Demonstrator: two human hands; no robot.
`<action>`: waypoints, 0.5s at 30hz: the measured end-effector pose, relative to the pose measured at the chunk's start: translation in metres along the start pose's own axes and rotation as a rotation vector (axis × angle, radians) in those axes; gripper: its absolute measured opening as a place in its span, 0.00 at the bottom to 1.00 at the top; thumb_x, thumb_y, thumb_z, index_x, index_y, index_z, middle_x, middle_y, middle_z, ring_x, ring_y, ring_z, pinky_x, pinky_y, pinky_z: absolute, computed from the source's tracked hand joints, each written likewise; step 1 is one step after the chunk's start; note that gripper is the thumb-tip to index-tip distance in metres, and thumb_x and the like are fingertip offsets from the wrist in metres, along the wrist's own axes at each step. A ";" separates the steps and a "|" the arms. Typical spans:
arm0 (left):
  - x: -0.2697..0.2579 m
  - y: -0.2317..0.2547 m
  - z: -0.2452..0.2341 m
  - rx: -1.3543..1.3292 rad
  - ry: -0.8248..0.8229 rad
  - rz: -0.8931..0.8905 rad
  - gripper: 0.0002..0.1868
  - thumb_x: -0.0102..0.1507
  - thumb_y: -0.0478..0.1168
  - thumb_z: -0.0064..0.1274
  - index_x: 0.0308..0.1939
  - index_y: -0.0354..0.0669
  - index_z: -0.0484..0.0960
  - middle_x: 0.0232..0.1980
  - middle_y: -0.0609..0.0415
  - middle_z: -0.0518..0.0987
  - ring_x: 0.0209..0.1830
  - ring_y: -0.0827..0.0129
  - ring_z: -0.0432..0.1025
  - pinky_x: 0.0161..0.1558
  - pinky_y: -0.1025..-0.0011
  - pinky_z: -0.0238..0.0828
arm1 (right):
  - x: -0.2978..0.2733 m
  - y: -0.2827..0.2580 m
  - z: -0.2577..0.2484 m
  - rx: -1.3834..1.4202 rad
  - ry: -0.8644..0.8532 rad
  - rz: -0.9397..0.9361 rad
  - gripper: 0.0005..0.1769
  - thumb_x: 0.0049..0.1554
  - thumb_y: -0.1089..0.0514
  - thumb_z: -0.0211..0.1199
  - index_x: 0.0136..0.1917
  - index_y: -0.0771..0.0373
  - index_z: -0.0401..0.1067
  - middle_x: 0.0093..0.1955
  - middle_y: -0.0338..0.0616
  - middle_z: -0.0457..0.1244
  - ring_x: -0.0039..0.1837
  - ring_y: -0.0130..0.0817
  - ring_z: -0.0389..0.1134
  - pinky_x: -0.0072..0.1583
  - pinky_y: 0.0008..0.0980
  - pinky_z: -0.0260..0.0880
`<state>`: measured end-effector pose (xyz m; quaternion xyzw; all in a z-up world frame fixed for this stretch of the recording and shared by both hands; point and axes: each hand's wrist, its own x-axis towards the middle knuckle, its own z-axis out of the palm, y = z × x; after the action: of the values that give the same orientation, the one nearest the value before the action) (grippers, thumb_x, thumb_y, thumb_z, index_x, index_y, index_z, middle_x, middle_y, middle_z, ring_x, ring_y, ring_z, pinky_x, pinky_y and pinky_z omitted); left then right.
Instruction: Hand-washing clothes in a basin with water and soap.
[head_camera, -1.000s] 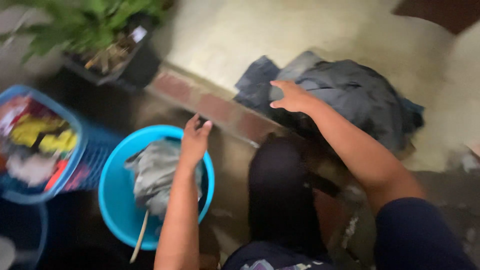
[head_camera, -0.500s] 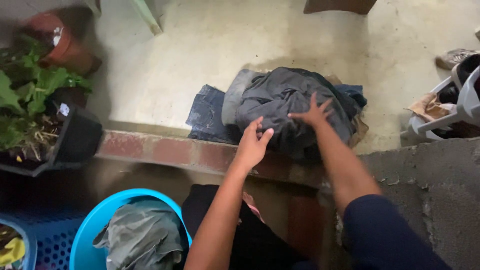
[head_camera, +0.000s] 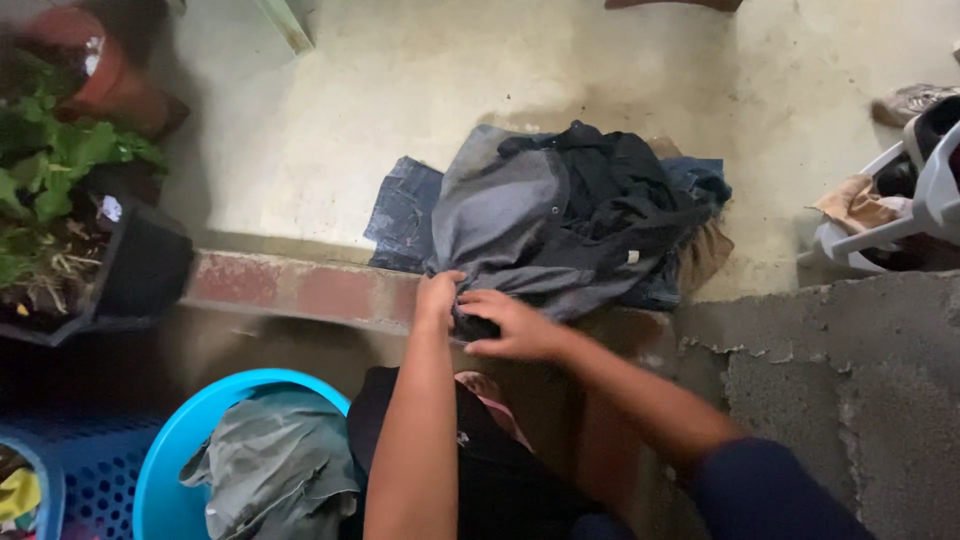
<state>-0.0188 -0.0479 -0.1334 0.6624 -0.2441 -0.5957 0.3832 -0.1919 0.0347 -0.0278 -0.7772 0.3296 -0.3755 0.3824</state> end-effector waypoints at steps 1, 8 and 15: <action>0.005 0.001 -0.006 0.002 -0.013 -0.024 0.34 0.48 0.40 0.58 0.58 0.29 0.78 0.58 0.34 0.81 0.53 0.46 0.77 0.49 0.55 0.75 | 0.003 -0.006 -0.017 0.055 -0.137 0.006 0.27 0.54 0.54 0.73 0.63 0.70 0.74 0.68 0.63 0.63 0.70 0.52 0.63 0.69 0.46 0.60; -0.068 0.054 -0.012 -0.149 0.023 -0.129 0.27 0.53 0.40 0.53 0.54 0.28 0.80 0.54 0.45 0.78 0.52 0.53 0.73 0.55 0.58 0.68 | 0.003 0.098 -0.132 -0.493 0.515 0.414 0.35 0.49 0.65 0.64 0.71 0.61 0.69 0.74 0.54 0.62 0.77 0.50 0.59 0.77 0.49 0.60; -0.105 0.084 -0.052 -0.849 -0.379 0.045 0.28 0.51 0.37 0.47 0.54 0.28 0.78 0.52 0.41 0.81 0.53 0.49 0.76 0.62 0.56 0.71 | 0.013 0.156 -0.072 -0.593 -0.187 1.056 0.32 0.54 0.44 0.68 0.72 0.41 0.70 0.89 0.44 0.31 0.87 0.56 0.26 0.76 0.76 0.33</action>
<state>0.0256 -0.0040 -0.0032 0.3211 -0.0589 -0.7448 0.5820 -0.2805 -0.0773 -0.1247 -0.6118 0.7258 0.0424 0.3116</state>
